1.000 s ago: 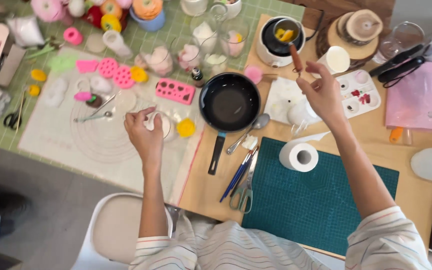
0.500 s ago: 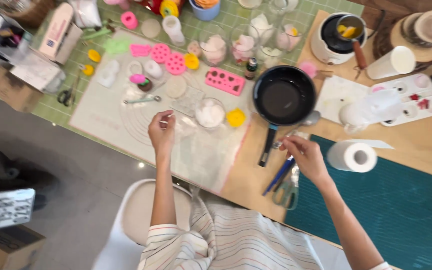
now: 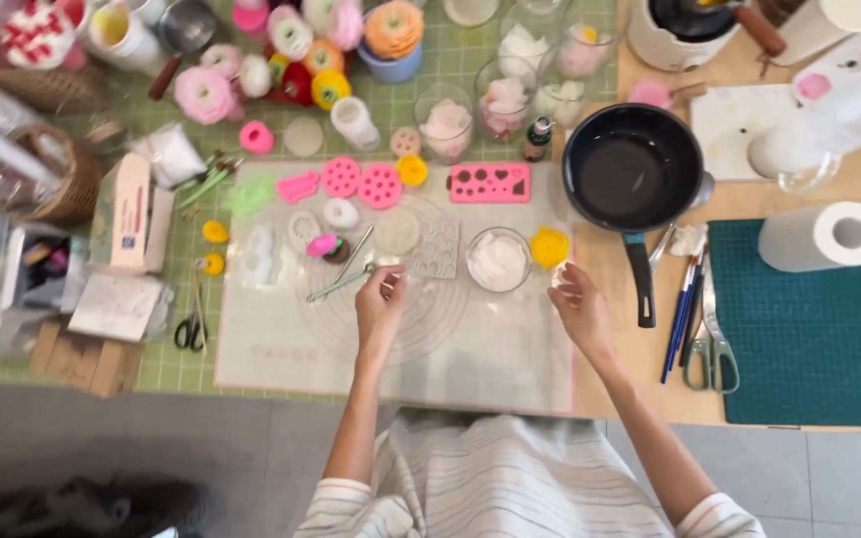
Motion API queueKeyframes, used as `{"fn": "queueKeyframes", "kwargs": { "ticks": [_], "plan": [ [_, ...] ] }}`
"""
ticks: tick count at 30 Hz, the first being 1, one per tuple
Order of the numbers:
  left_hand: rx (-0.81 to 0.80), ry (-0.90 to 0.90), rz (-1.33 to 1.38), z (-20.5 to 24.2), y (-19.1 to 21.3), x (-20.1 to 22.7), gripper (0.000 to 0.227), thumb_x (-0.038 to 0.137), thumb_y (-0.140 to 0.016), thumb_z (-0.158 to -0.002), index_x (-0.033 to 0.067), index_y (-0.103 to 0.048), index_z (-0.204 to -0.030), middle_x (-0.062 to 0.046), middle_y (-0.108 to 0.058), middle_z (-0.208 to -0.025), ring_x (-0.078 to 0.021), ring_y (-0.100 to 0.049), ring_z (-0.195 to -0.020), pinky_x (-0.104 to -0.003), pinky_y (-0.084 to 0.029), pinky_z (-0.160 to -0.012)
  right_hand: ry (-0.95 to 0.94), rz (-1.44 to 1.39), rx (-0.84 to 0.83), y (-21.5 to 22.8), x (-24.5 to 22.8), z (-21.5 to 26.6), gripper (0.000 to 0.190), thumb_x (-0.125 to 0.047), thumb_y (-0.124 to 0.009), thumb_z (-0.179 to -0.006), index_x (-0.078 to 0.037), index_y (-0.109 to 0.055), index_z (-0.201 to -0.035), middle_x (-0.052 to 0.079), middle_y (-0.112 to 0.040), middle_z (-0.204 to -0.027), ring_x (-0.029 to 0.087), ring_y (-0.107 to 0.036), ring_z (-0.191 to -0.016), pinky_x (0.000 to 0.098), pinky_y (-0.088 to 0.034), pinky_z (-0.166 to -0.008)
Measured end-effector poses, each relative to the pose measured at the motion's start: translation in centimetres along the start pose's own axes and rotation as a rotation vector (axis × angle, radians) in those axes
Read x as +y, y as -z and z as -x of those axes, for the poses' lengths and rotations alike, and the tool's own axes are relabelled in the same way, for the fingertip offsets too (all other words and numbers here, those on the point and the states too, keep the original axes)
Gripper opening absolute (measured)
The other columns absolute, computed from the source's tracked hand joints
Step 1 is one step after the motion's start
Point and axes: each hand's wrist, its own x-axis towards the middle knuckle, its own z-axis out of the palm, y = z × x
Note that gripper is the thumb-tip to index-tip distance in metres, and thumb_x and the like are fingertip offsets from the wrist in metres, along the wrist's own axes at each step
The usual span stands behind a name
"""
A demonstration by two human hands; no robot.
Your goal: The recorder is seen assembling wax flower petals and putting them together to form a candle flower.
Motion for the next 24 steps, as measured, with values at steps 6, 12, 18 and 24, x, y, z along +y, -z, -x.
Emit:
{"fn": "queueKeyframes", "kwargs": {
  "ticks": [6, 12, 18, 24],
  "plan": [
    [-0.187, -0.321, 0.043, -3.0, -3.1, 5.4, 0.017, 0.008, -0.069, -0.093, 0.0060, -0.073, -0.110, -0.005, -0.067, -0.083, -0.0122, -0.056, -0.065, -0.028, -0.049, -0.062, 0.074, -0.052, 0.203, -2.0, -0.3, -2.9, 0.071, -0.002, -0.073, -0.086, 0.004, -0.041, -0.149, 0.017, -0.065, -0.130, 0.019, -0.069, -0.087, 0.0303, -0.058, -0.077],
    [-0.530, -0.610, -0.192, -7.4, -6.4, 11.1, 0.020, 0.015, -0.072, -0.089, 0.0063, -0.072, -0.106, -0.007, -0.070, -0.091, -0.0190, -0.064, -0.068, -0.033, -0.052, -0.065, 0.052, 0.176, 0.154, -1.3, -4.4, -3.7, 0.071, -0.012, -0.082, -0.078, -0.006, -0.055, -0.144, 0.011, -0.071, -0.114, 0.016, -0.066, -0.068, 0.0319, -0.054, -0.067],
    [-0.701, -0.843, -0.449, -10.3, -8.5, 10.3, 0.019, 0.020, -0.071, -0.087, 0.0061, -0.073, -0.099, -0.010, -0.074, -0.090, -0.0263, -0.072, -0.084, -0.041, -0.055, -0.075, 0.243, 0.304, 0.284, -3.1, -2.1, -3.7, 0.051, -0.026, -0.086, -0.077, -0.011, -0.067, -0.121, 0.008, -0.073, -0.120, 0.019, -0.063, -0.061, 0.0359, -0.053, -0.060],
    [-0.729, -0.902, -0.560, -8.2, -7.2, 9.8, 0.017, 0.018, -0.070, -0.087, 0.0050, -0.072, -0.099, -0.012, -0.074, -0.092, -0.0285, -0.071, -0.088, -0.042, -0.054, -0.077, 0.017, 0.411, 0.289, -3.6, -1.9, -2.9, 0.047, -0.032, -0.085, -0.089, -0.015, -0.067, -0.129, 0.014, -0.071, -0.080, 0.021, -0.061, -0.064, 0.0389, -0.049, -0.062]
  ]
}}
